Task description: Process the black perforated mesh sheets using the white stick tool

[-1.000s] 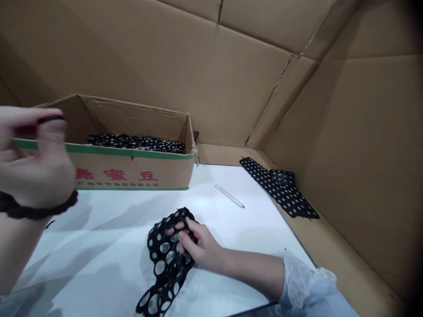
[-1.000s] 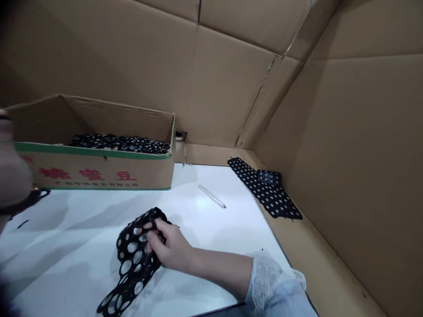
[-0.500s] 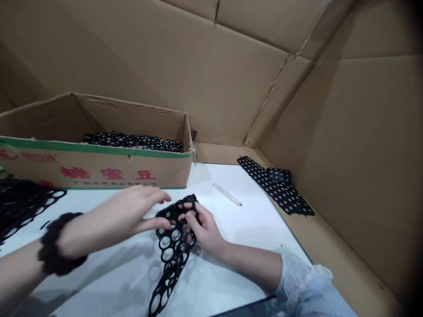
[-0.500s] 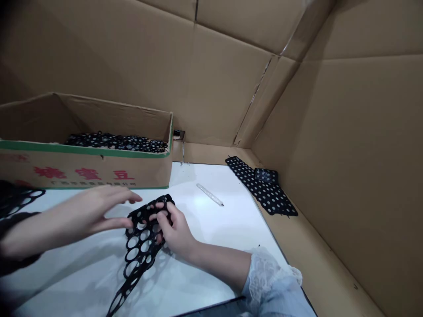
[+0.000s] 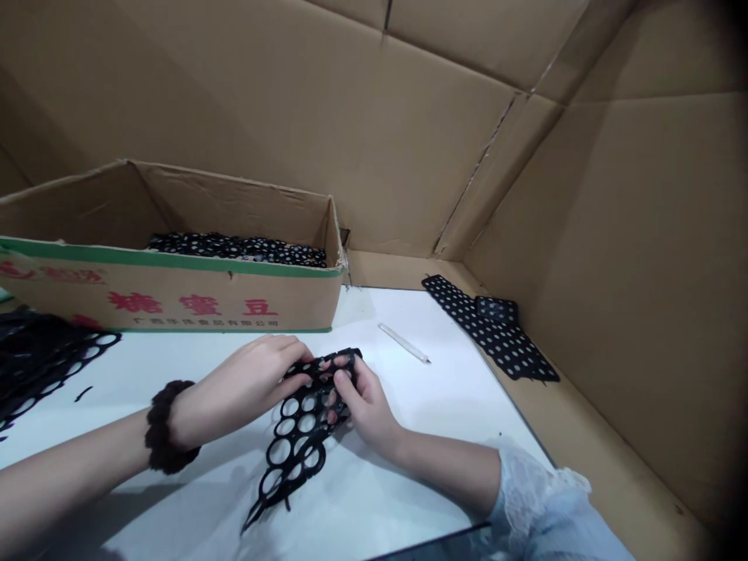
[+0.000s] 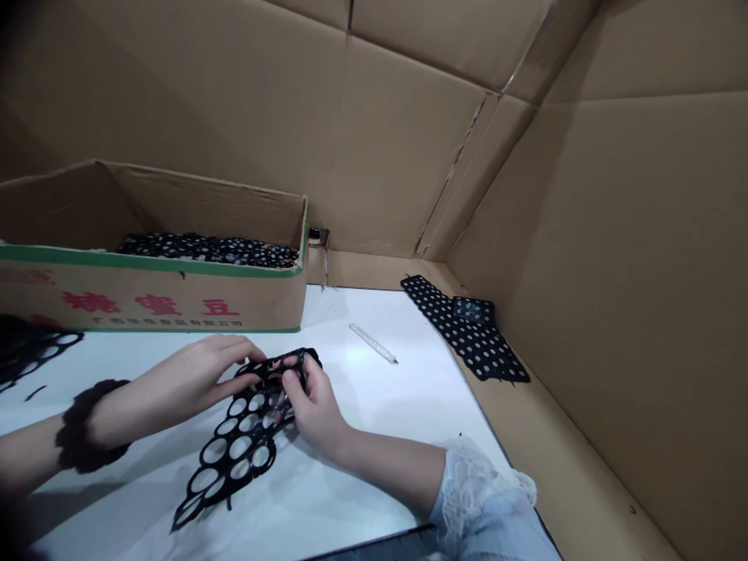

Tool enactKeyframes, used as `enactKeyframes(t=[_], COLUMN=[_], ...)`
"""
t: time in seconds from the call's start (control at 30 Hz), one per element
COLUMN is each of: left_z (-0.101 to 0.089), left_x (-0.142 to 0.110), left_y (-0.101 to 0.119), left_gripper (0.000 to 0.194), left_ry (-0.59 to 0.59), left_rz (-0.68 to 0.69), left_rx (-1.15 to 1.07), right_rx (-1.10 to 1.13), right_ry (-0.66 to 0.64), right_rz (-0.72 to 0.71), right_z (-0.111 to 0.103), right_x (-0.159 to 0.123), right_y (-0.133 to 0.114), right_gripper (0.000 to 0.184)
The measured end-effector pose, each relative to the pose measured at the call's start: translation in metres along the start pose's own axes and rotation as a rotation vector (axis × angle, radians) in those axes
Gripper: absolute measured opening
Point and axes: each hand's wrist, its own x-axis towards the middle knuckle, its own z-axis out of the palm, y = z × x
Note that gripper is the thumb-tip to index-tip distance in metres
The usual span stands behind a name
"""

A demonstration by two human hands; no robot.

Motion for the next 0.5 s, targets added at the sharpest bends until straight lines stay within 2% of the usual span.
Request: enactKeyframes(t=[0.1,0.2,0.27,0.4,0.43,0.47,0.5], left_z=[0.008,0.009,0.004,-0.016,-0.022,-0.029,-0.037], left_x=[-0.001,-0.001,0.002,0.012,0.013,0.012,0.010], left_y=[0.003,0.006,0.006,0.000,-0.004,-0.009,-0.015], left_gripper=[0.021,0.027,0.026,0.026,0.026,0.027,0.027], left_ry=[0.042,0.073,0.027,-0.180,-0.190,-0.152,-0.060], left_rz=[0.055,0.067,0.017,-0.182,-0.216,-0.248,-0.284], left_rx=[0.028,0.003,-0.156,-0.640,-0.725,-0.772,-0.766], right_rx=[-0.036,-0.129,-0.186,-0.282,-0.297,-0.312,-0.325], right_ry=[-0.043,-0.113,-0.117,-0.169,-0.168,-0.168,-0.172], right_rz=[0.021,0.074,0.040,-0.041,-0.041,-0.030,-0.011], right_z=[0.001,0.002,0.002,0.000,-0.001,-0.002,-0.003], right_x=[-0.001,-0.002,-0.001,-0.003,-0.004,-0.006,-0.008], right_y=[0.001,0.003,0.004,0.003,0.003,0.003,0.004], right_gripper=[0.046,0.039,0.036,0.037,0.038,0.040,0.041])
